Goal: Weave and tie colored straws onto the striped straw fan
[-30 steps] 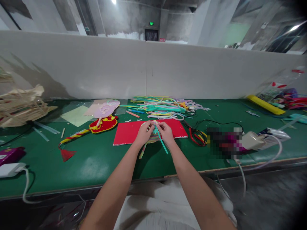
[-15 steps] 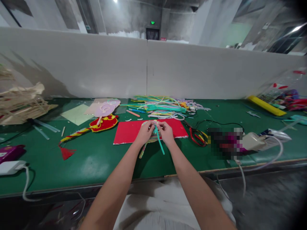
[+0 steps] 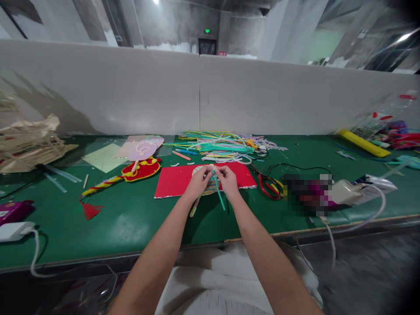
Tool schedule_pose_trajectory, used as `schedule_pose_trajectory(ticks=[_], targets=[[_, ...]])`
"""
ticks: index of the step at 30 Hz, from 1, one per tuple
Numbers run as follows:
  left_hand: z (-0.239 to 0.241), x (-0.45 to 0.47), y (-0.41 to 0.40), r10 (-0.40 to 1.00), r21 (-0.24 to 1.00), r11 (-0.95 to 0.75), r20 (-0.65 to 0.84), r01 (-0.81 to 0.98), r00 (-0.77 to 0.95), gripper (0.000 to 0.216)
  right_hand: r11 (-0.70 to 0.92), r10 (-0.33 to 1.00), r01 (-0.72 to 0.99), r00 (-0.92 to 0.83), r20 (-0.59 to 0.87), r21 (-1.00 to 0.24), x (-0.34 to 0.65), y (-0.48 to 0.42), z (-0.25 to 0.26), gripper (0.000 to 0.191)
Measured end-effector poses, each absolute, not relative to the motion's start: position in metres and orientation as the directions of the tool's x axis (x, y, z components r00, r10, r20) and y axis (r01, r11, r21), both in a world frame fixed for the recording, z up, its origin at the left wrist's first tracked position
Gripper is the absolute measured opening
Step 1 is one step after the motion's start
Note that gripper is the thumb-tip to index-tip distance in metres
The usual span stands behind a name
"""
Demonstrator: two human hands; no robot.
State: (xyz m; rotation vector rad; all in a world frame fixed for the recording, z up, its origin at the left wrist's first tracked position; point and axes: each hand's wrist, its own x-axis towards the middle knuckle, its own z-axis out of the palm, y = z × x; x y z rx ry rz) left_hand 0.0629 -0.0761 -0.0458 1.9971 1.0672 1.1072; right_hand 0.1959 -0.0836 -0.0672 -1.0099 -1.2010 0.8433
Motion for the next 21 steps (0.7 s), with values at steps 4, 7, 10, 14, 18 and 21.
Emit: schedule_pose_trajectory(ticks=[4, 7, 10, 14, 18, 21], targets=[[-0.045, 0.061, -0.074, 0.854, 0.780, -0.511, 0.414, 0.361, 0.315, 0.014, 0.322, 0.937, -0.025, 0.152, 0.315, -0.946, 0.196, -0.086, -0.063, 0.026], [-0.044, 0.059, -0.074, 0.835, 0.766, -0.534, 0.412, 0.359, 0.364, 0.014, 0.325, 0.937, 0.003, 0.136, 0.322, -0.946, 0.195, -0.088, -0.060, 0.027], [-0.047, 0.059, -0.073, 0.807, 0.754, -0.555, 0.386, 0.350, 0.448, 0.017, 0.352, 0.925, 0.091, 0.117, 0.361, -0.932, 0.197, -0.090, -0.056, 0.027], [-0.050, 0.058, -0.072, 0.797, 0.765, -0.549, 0.357, 0.337, 0.488, 0.018, 0.375, 0.918, 0.189, 0.062, 0.393, -0.907, 0.200, -0.092, -0.054, 0.027], [-0.051, 0.057, -0.072, 0.789, 0.766, -0.554, 0.357, 0.326, 0.501, 0.017, 0.388, 0.912, 0.249, 0.036, 0.409, -0.887, 0.201, -0.094, -0.052, 0.027], [-0.050, 0.056, -0.071, 0.786, 0.751, -0.565, 0.362, 0.343, 0.502, 0.015, 0.403, 0.903, 0.290, 0.025, 0.428, -0.868, 0.201, -0.095, -0.051, 0.027]])
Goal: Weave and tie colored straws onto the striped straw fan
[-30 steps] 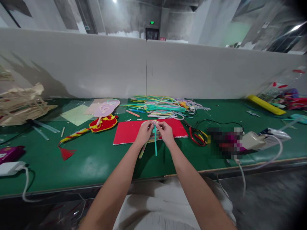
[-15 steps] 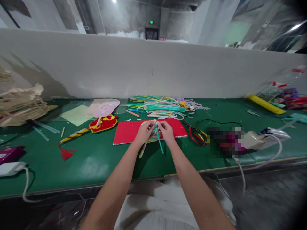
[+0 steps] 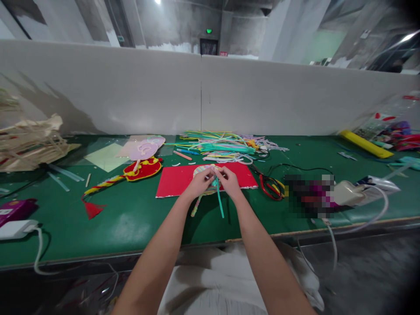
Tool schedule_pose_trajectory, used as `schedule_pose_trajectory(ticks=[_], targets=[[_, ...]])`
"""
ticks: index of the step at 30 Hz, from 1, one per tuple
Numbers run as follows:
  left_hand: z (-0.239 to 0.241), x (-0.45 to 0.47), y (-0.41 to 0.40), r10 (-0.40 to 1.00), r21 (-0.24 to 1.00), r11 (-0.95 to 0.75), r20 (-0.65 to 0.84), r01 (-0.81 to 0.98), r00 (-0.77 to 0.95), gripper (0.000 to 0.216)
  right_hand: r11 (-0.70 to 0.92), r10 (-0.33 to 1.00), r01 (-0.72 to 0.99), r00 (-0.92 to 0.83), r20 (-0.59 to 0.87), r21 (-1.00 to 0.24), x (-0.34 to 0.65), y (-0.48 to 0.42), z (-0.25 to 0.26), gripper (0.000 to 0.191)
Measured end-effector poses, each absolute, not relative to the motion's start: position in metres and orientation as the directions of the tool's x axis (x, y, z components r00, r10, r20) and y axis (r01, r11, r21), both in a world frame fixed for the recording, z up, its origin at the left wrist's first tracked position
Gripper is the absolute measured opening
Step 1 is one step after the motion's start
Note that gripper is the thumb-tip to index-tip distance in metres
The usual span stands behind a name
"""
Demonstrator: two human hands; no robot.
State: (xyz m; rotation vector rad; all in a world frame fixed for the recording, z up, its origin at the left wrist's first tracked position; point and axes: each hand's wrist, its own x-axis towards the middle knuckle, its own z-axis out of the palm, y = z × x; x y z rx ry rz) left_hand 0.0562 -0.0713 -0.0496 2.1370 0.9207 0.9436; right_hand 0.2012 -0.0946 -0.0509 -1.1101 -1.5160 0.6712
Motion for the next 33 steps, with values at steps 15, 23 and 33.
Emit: schedule_pose_trajectory(ticks=[15, 23, 33], targets=[[-0.042, 0.059, -0.076, 0.836, 0.747, -0.526, 0.366, 0.406, 0.409, 0.025, 0.353, 0.900, 0.275, 0.160, 0.405, -0.894, 0.199, -0.092, -0.056, 0.029], [-0.040, 0.058, -0.076, 0.814, 0.765, -0.541, 0.371, 0.349, 0.448, 0.019, 0.359, 0.911, 0.243, 0.120, 0.395, -0.901, 0.198, -0.093, -0.053, 0.030], [-0.039, 0.059, -0.078, 0.799, 0.707, -0.591, 0.447, 0.387, 0.403, 0.013, 0.354, 0.904, 0.225, 0.164, 0.394, -0.908, 0.195, -0.093, -0.056, 0.029]])
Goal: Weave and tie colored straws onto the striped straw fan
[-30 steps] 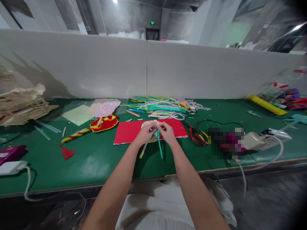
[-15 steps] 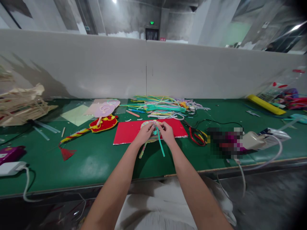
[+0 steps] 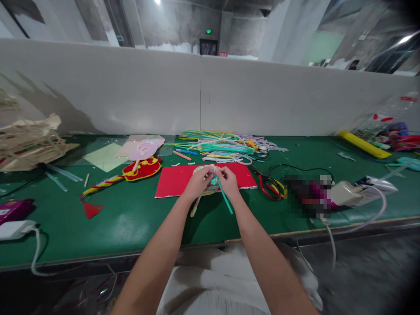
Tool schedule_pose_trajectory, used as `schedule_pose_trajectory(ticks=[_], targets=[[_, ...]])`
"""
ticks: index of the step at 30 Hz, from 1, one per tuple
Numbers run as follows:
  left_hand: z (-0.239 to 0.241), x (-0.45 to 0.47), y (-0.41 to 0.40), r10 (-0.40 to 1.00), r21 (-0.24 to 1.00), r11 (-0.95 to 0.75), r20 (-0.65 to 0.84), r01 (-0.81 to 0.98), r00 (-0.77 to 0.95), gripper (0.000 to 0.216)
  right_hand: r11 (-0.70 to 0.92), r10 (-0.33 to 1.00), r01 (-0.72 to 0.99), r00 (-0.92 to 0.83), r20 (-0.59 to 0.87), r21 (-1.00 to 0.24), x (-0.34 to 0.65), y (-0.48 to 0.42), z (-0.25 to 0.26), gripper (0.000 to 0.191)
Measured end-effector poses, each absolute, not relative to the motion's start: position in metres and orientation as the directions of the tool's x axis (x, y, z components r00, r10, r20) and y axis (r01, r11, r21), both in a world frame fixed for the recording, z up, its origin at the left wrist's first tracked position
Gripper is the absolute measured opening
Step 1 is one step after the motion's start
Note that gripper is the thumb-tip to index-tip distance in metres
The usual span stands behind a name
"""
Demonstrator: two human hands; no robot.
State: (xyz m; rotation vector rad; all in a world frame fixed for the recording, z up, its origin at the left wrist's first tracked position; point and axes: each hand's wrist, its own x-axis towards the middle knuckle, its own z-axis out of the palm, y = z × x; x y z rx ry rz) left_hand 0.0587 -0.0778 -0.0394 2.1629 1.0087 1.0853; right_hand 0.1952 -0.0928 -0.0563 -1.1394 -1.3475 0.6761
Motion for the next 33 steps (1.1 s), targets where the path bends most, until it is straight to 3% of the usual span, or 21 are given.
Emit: schedule_pose_trajectory(ticks=[5, 11, 14, 23, 33], targets=[[-0.0432, 0.0599, -0.0764, 0.827, 0.724, -0.558, 0.443, 0.405, 0.347, 0.013, 0.344, 0.898, 0.222, 0.204, 0.389, -0.912, 0.1927, -0.0936, -0.0551, 0.028], [-0.0420, 0.0601, -0.0771, 0.870, 0.860, -0.439, 0.334, 0.262, 0.362, 0.033, 0.334, 0.887, 0.210, 0.260, 0.382, -0.919, 0.1953, -0.0924, -0.0564, 0.030], [-0.0416, 0.0633, -0.0785, 0.889, 0.886, -0.387, 0.285, 0.256, 0.359, 0.029, 0.334, 0.884, 0.202, 0.272, 0.380, -0.921, 0.1948, -0.0931, -0.0561, 0.030], [-0.0441, 0.0607, -0.0754, 0.880, 0.833, -0.446, 0.342, 0.327, 0.328, 0.017, 0.339, 0.915, 0.156, 0.174, 0.364, -0.928, 0.1928, -0.0928, -0.0556, 0.029], [-0.0449, 0.0564, -0.0748, 0.832, 0.745, -0.524, 0.343, 0.413, 0.436, 0.021, 0.395, 0.890, 0.373, 0.069, 0.450, -0.839, 0.1954, -0.0992, -0.0566, 0.022]])
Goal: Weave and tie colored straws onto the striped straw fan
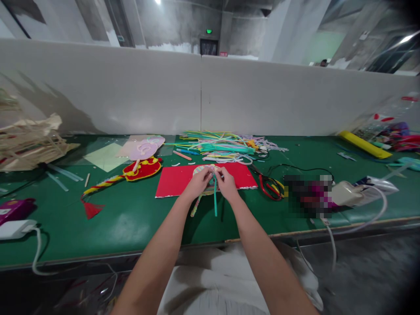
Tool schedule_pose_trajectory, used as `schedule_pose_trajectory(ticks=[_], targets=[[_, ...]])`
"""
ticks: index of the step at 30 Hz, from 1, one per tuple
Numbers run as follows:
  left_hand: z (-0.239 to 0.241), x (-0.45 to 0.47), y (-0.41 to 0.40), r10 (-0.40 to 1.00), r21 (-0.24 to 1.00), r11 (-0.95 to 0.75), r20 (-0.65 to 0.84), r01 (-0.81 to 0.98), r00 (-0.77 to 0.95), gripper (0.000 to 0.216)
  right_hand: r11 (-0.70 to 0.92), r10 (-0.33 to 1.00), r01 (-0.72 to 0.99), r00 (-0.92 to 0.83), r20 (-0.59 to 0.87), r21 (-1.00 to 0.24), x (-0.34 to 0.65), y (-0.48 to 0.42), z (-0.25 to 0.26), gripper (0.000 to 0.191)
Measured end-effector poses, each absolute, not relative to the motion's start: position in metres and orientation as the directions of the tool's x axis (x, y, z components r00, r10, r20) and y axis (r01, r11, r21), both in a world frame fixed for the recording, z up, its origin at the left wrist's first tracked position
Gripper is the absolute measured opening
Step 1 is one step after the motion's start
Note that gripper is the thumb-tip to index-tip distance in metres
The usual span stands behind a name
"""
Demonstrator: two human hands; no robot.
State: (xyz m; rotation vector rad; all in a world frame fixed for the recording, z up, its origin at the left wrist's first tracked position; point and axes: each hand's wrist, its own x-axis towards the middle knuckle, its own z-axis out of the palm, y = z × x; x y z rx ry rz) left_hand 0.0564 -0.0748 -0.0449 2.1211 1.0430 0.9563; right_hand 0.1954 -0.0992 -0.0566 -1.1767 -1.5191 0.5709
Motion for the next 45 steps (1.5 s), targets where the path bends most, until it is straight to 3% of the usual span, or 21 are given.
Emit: schedule_pose_trajectory(ticks=[6, 15, 23, 35, 45], targets=[[-0.040, 0.052, -0.076, 0.783, 0.648, -0.605, 0.381, 0.462, 0.492, 0.018, 0.415, 0.883, 0.440, 0.016, 0.469, -0.796, 0.196, -0.101, -0.056, 0.021], [-0.043, 0.051, -0.074, 0.786, 0.609, -0.610, 0.390, 0.506, 0.479, 0.014, 0.502, 0.853, 0.492, -0.151, 0.499, -0.711, 0.207, -0.100, -0.054, 0.016], [-0.039, 0.047, -0.075, 0.749, 0.538, -0.654, 0.364, 0.532, 0.554, 0.019, 0.521, 0.847, 0.480, -0.195, 0.494, -0.705, 0.208, -0.098, -0.057, 0.016], [-0.040, 0.044, -0.073, 0.765, 0.642, -0.615, 0.346, 0.458, 0.543, 0.014, 0.512, 0.857, 0.444, -0.197, 0.477, -0.735, 0.207, -0.096, -0.060, 0.019], [-0.044, 0.049, -0.072, 0.783, 0.609, -0.621, 0.455, 0.493, 0.424, 0.012, 0.493, 0.851, 0.443, -0.066, 0.521, -0.749, 0.198, -0.094, -0.062, 0.020]])
